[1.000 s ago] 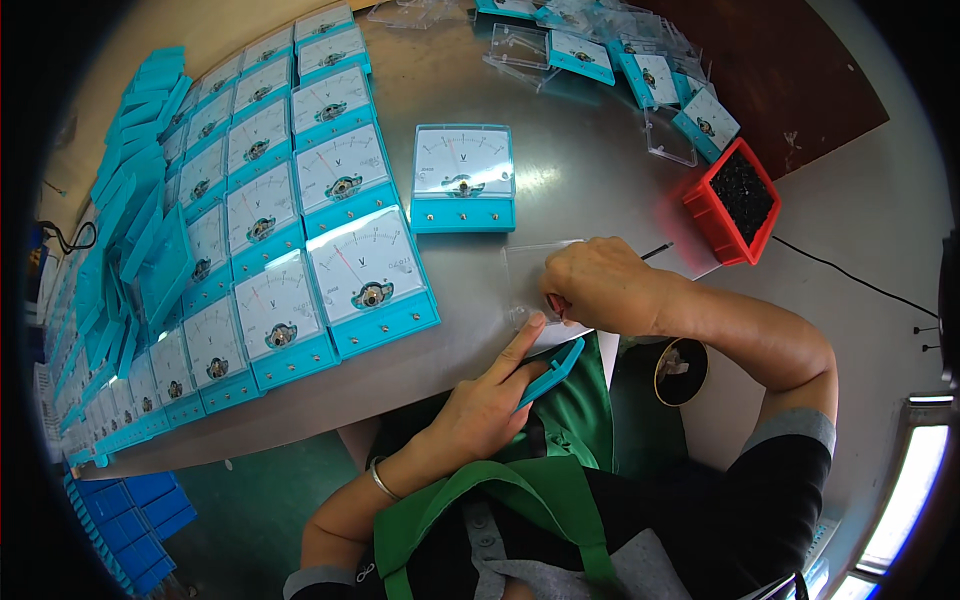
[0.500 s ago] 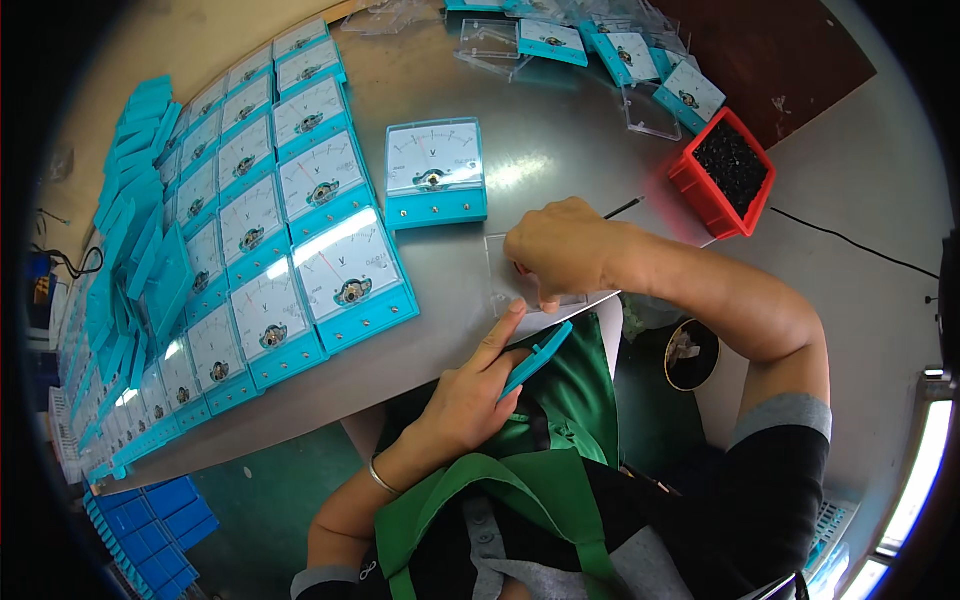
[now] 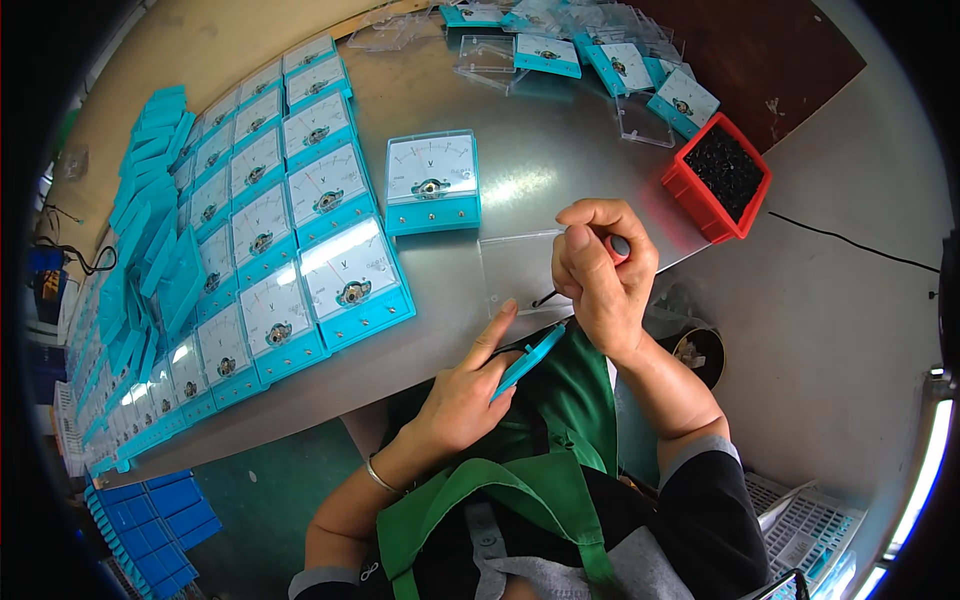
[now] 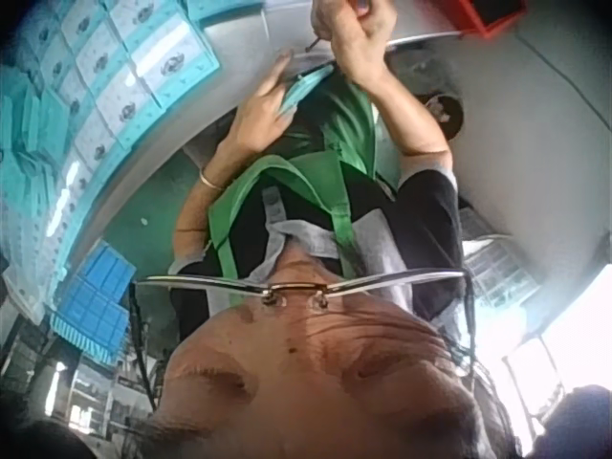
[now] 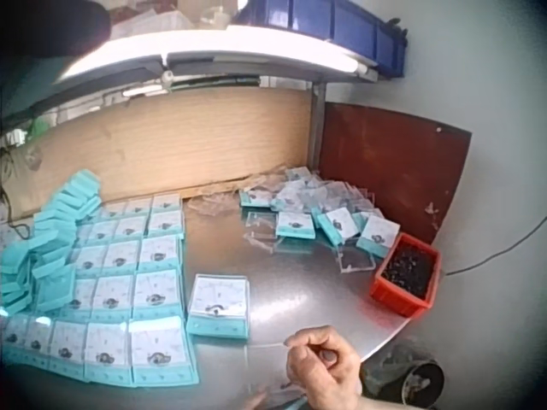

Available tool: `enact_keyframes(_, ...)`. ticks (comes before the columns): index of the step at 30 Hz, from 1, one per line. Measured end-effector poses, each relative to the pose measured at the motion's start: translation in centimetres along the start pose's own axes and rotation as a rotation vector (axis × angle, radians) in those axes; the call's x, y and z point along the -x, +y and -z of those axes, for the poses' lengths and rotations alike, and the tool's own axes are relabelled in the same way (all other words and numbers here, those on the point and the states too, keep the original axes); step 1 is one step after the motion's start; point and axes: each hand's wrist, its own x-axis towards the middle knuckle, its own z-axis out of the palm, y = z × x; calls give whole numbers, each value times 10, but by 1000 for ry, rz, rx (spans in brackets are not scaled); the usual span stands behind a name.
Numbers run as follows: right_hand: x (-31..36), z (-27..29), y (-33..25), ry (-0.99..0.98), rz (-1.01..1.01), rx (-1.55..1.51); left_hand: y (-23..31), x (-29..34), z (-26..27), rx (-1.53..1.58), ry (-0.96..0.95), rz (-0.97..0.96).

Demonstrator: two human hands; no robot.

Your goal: The person assembles small teal electrical meters at a workbench. They repeatedly pick up a meter, use a screwdriver to tighten screws on the front face, place a clear plastic cover over the meter, and then set the assembled unit aside. This process is repeated for multiple units throughout the clip.

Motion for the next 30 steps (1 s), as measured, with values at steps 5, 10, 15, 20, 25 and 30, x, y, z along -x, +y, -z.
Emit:
enact_keyframes(5, 6, 1, 6, -7, 69, 57, -1, 0, 0, -2, 23, -16)
enact_keyframes(10, 12, 0, 8, 67, 99, 12, -5, -1, -3, -3, 45, -49)
enact_keyframes(15, -5, 7, 10, -355, 148, 167, -7, 0, -6, -8, 42, -47)
enact_keyframes(20, 3, 8, 10, -212, -17, -29, -9, 0, -5, 65, 62, -76)
enact_keyframes(25, -5, 8, -1, -320, -45, 216, -12, 29, 10, 645, 33, 131)
enact_keyframes(30, -31, 41, -24, -507, 63, 827, -3, 36, 27, 1284, 299, 301)
